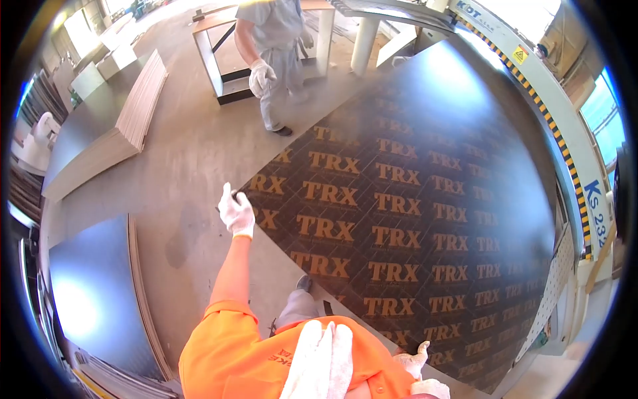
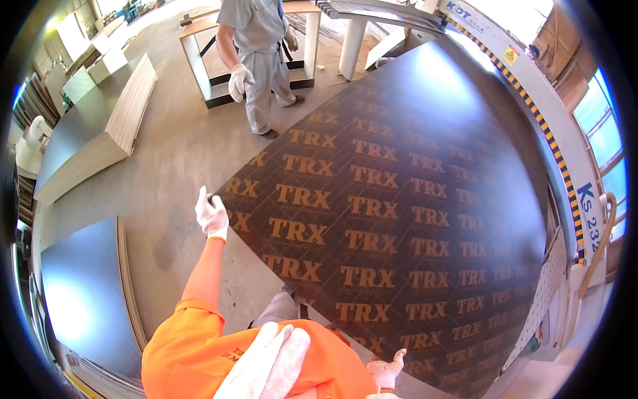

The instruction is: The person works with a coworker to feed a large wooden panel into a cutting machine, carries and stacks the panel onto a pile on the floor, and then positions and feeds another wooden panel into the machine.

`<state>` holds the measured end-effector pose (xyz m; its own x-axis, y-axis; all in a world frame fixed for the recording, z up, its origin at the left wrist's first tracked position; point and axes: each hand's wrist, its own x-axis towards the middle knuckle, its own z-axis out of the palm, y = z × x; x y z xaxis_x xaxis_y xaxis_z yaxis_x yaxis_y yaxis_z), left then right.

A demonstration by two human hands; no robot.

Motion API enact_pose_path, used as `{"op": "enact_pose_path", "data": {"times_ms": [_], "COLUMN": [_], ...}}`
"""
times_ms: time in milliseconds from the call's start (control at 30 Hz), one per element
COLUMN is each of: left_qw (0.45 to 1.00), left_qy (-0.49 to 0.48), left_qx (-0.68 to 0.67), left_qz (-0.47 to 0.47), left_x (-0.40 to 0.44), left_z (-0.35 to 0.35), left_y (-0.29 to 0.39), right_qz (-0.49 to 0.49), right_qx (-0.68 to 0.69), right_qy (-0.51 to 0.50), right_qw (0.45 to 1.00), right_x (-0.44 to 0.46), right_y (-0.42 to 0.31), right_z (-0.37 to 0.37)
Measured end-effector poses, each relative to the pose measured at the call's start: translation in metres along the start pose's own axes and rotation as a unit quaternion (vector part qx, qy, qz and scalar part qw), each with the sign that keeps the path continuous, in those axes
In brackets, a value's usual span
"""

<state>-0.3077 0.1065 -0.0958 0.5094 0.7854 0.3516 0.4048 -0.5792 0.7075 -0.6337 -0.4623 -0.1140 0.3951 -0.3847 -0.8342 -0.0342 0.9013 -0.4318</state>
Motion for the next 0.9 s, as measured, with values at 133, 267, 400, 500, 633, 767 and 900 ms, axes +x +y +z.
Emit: {"op": "enact_pose_path", "data": {"times_ms": [133, 267, 400, 500, 633, 767, 900], "left_qw": [0.991, 0.988, 0.826, 0.745, 0.678, 0.66, 0.648], "left_qy": [0.098, 0.014, -0.243, -0.347, -0.321, -0.313, -0.312], "left_qx": [0.084, -0.068, -0.41, -0.368, -0.374, -0.398, -0.412], "left_qz": [0.033, -0.138, -0.301, -0.434, -0.544, -0.555, -0.56], "left_x": [-0.018, -0.077, -0.239, -0.398, -0.456, -0.479, -0.481], "left_z": [0.01, -0.017, -0.029, -0.046, -0.037, -0.014, -0.003], "left_y": [-0.018, 0.03, 0.056, 0.074, 0.092, 0.069, 0.059], "right_qz": [0.052, 0.073, 0.127, 0.164, 0.163, 0.003, -0.088], "right_qx": [-0.016, 0.048, 0.089, 0.087, 0.13, 0.016, 0.026], "right_qy": [0.017, 0.01, -0.055, -0.091, -0.051, 0.027, 0.128], "right_qw": [0.998, 0.996, 0.986, 0.978, 0.977, 0.999, 0.988], "right_x": [0.025, 0.022, 0.032, 0.024, 0.036, 0.137, 0.171], "right_y": [-0.013, -0.009, -0.028, -0.045, -0.102, -0.203, -0.252], "right_z": [-0.029, -0.023, -0.033, -0.04, -0.074, -0.223, -0.267]}}
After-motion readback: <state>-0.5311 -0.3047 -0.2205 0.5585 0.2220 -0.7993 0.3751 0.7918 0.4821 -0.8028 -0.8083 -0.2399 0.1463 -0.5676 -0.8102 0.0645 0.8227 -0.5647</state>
